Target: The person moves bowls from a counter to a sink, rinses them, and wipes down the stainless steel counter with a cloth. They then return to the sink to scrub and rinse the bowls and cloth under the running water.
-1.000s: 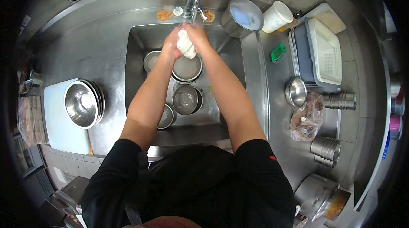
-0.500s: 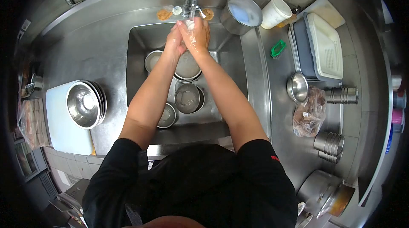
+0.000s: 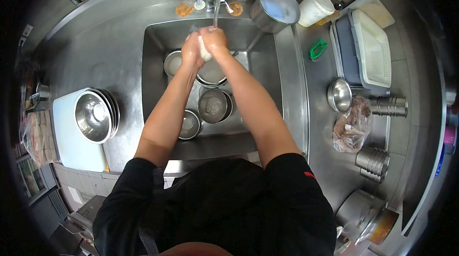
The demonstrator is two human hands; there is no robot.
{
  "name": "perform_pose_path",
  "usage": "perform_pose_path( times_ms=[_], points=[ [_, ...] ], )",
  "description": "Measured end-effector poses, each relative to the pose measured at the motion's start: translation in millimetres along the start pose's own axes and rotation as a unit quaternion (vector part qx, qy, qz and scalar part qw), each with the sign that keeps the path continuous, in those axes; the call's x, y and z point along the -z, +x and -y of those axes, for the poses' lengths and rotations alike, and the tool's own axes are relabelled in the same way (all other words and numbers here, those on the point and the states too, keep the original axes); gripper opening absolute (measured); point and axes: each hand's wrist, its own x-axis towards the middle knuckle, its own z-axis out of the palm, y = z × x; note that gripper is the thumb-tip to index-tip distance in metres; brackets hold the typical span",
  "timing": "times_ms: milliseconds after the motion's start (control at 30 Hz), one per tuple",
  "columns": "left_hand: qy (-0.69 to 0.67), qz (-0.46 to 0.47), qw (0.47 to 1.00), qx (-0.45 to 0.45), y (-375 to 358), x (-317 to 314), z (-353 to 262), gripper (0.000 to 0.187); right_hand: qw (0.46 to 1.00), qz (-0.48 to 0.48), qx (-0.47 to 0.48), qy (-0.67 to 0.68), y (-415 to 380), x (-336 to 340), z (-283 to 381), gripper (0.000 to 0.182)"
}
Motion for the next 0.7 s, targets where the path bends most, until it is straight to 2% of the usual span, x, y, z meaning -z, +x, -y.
perform_pose_path(
  times_ms=[67,133,200,233,300,333,367,400,433,500,533,567,600,633,700],
  points=[
    [0.028,-0.011,1.0,-0.009,-6,14,6,0.024,0.998,0.036,-0.027,0.047,-5,-4,-14,0.041],
    [0.183,-0.032,0.981,-0.05,-15,32,10,0.014,0.992,0.074,-0.048,0.089,-13,-3,-19,0.037],
    [0.385,-0.011,0.913,-0.134,-25,66,16,0.018,0.959,0.215,-0.182,0.016,-20,9,-15,0.028],
    [0.381,-0.04,0.919,-0.092,-34,79,17,0.021,0.961,0.212,-0.096,-0.147,-9,19,-23,0.022],
    [0.344,-0.085,0.935,-0.026,-52,101,9,0.024,0.974,0.135,-0.095,-0.152,40,49,-56,0.022],
    [0.31,-0.101,0.945,-0.001,-64,108,3,0.024,0.988,0.057,-0.135,-0.045,53,61,-53,0.025],
    [0.264,-0.121,0.957,0.004,-77,109,-2,0.024,0.993,-0.012,-0.113,-0.012,59,67,-38,0.024],
    [0.217,-0.141,0.966,0.009,-88,111,-5,0.025,0.996,-0.026,-0.087,-0.015,67,72,-24,0.024],
    [0.217,-0.141,0.966,0.009,-91,126,-1,0.025,0.995,-0.026,-0.098,-0.018,73,71,-13,0.027],
    [0.159,-0.145,0.97,0.113,-93,156,4,0.032,0.993,-0.03,-0.11,-0.021,90,68,2,0.03],
    [0.161,-0.142,0.97,0.114,-97,162,6,0.032,0.989,0.01,-0.138,0.052,97,68,7,0.032],
    [0.092,-0.128,0.975,0.154,-107,158,-1,0.037,0.977,0.05,-0.165,0.123,101,68,12,0.034],
    [0.022,-0.113,0.974,0.193,-117,150,-11,0.042,0.977,0.048,-0.165,0.124,103,67,19,0.034],
    [0.019,-0.112,0.971,0.212,-129,135,-24,0.05,0.966,0.065,-0.155,0.195,103,66,30,0.034],
    [-0.016,-0.088,0.974,0.206,-132,132,-23,0.051,0.944,0.075,-0.151,0.284,99,64,42,0.033]
  ],
)
